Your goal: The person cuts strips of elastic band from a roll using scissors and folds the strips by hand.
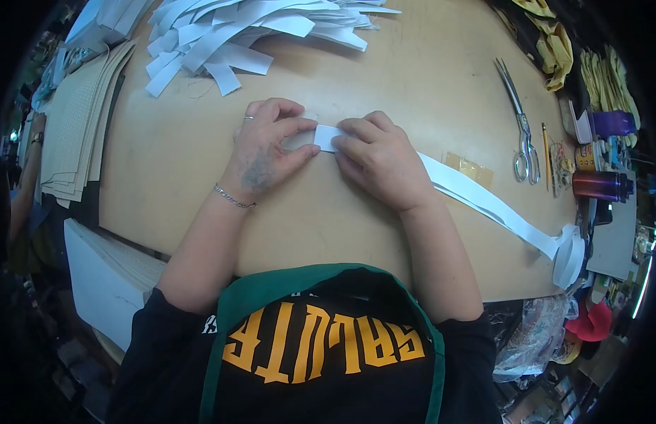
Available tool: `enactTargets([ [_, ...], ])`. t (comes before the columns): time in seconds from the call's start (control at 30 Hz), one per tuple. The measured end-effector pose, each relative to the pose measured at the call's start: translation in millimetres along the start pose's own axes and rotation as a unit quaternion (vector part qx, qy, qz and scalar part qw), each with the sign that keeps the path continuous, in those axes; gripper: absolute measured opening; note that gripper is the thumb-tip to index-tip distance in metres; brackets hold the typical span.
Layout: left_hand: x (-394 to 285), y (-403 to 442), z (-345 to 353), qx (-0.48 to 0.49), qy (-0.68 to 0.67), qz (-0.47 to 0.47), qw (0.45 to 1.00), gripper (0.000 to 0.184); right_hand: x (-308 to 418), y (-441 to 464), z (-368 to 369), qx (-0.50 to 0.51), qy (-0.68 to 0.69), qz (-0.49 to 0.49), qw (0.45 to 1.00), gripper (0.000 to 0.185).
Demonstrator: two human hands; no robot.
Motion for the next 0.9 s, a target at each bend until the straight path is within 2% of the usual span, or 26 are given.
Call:
enactTargets([
  [0.77, -9, 0, -13, -0.045, -0.008, 0.006, 0.999, 0.017, 0, -1, 3, -0.008, -0.018, -0.005, 1.000, 0.016],
  [0.9, -22, -3, -15, -0.072, 0.030, 0.080, 0.994, 0.020, 0, -2, 2, -0.016, -0.011, -0.006, 1.000, 0.017],
])
Point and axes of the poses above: each hand's wrist, its own y-axis towards the middle knuckle, its own z-axis out of the palm, x = y × z, the point moved 10 cm from there along y, towards the middle knuckle, and after that the axes turned 14 degrees about y, right-handed, at the moved point
